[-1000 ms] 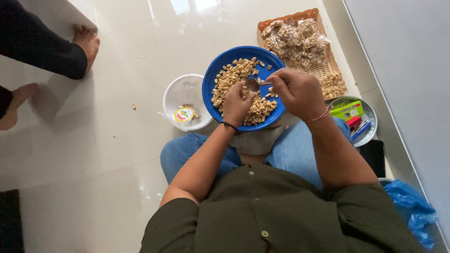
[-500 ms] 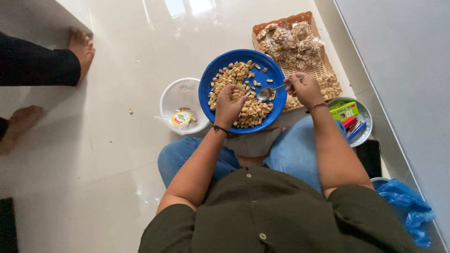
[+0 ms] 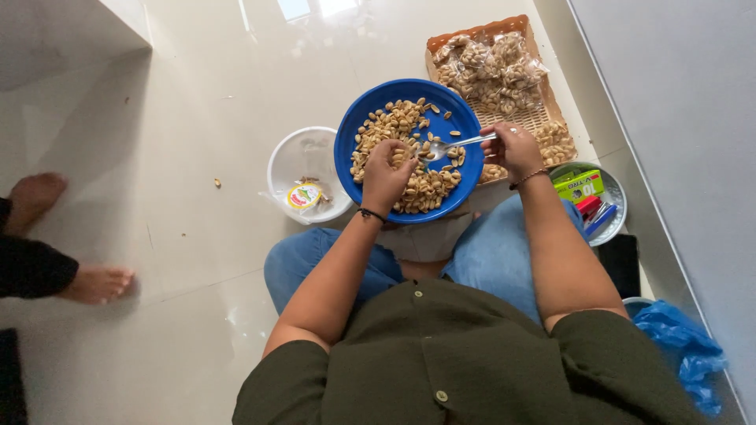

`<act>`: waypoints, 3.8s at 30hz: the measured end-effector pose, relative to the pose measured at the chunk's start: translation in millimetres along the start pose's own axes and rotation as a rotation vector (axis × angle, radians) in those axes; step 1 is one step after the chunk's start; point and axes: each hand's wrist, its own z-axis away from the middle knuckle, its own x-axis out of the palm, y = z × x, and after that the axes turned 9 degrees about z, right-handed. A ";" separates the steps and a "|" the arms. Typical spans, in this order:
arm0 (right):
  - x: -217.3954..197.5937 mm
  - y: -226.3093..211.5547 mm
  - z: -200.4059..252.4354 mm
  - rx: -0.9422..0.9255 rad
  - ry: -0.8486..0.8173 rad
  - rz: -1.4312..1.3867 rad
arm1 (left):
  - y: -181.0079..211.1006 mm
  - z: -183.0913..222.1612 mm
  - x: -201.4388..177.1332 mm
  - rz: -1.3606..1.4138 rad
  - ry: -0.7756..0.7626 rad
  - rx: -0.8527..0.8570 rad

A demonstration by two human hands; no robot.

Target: Sorting and cleaning peanuts in a bowl by hand and using a spoon to stir.

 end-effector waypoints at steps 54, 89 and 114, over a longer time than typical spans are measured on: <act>37.5 9.5 2.0 -0.058 -0.002 0.175 | 17.8 -12.9 3.7 0.404 -0.084 -0.062; -1.0 -117.2 92.7 -0.510 0.290 0.241 | 32.3 -37.4 46.7 0.212 -0.174 -0.148; -39.3 60.7 -13.6 0.180 -0.033 0.061 | 40.5 -4.2 2.8 0.575 -0.235 -0.184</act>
